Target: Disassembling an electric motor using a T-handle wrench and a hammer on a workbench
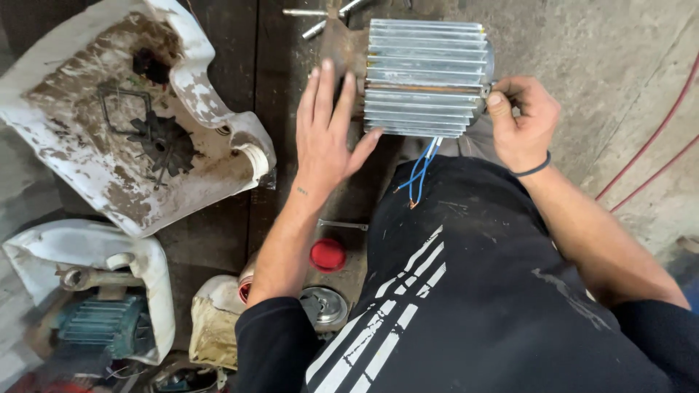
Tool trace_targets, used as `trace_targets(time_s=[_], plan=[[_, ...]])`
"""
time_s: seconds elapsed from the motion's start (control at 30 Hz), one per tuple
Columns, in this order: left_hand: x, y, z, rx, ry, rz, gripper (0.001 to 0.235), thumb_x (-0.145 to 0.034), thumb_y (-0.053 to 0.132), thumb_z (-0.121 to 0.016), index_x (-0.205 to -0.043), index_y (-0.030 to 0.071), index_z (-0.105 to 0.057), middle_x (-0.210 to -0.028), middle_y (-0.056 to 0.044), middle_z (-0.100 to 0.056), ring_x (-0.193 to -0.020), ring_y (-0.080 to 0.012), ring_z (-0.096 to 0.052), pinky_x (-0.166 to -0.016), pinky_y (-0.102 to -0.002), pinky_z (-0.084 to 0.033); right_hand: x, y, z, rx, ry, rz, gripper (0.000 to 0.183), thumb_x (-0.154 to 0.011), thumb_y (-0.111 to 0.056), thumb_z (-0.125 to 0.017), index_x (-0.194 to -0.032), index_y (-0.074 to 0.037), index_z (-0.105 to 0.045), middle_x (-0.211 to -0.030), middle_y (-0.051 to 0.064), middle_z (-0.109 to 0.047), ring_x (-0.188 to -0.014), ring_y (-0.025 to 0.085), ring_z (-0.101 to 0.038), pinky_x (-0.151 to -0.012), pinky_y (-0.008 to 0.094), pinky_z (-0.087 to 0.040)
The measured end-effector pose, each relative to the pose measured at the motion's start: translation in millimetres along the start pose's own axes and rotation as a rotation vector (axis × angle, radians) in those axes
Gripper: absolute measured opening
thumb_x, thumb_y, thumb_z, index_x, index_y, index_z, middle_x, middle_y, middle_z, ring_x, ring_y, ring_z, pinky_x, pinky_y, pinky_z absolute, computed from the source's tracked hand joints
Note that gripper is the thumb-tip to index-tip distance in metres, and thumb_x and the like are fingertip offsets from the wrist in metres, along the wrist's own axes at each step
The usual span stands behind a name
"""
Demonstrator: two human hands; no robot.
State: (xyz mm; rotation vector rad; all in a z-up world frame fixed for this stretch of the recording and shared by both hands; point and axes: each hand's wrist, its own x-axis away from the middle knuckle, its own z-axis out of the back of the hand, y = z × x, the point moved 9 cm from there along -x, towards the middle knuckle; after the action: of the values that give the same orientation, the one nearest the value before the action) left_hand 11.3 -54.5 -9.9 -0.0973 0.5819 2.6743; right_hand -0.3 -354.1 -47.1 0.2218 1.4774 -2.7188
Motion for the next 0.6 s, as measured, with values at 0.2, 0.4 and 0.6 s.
trace_targets(time_s=[0.2,0.4,0.6], plan=[[16,-11,0,0.095,0.122,0.021,0.079,-0.109,0.061,-0.054,-0.162,0.007,-0.032,-0.169,-0.021,-0.026,-0.154,-0.0375,-0.045,-0.123,-0.048,-0.049,1,0,-1,-0.025,0.021,-0.041,0.032,-0.114,-0.028,-0.064,-0.108,0.003,-0.065,-0.092,0.014,-0.069,-0.082,0.024,-0.065,-0.076,0.037,-0.052],[2,2,7,0.008,0.079,0.01,0.071,-0.108,0.062,-0.055,-0.155,0.009,-0.049,-0.164,-0.022,-0.032,-0.151,-0.0431,-0.042,-0.125,-0.052,-0.044,-3,-2,-1,-0.029,-0.02,-0.004,0.024,-0.116,-0.019,-0.061,-0.109,0.004,-0.061,-0.088,0.015,-0.066,-0.077,0.024,-0.063,-0.072,0.038,-0.05],[6,-12,5,0.128,0.105,0.037,0.082,-0.109,0.064,-0.049,-0.162,0.004,-0.033,-0.168,-0.023,-0.024,-0.154,-0.0422,-0.043,-0.127,-0.051,-0.044,-4,-6,-2,-0.055,-0.009,-0.037,0.036,-0.113,-0.032,-0.061,-0.108,0.004,-0.061,-0.088,0.015,-0.067,-0.077,0.023,-0.067,-0.071,0.035,-0.053]])
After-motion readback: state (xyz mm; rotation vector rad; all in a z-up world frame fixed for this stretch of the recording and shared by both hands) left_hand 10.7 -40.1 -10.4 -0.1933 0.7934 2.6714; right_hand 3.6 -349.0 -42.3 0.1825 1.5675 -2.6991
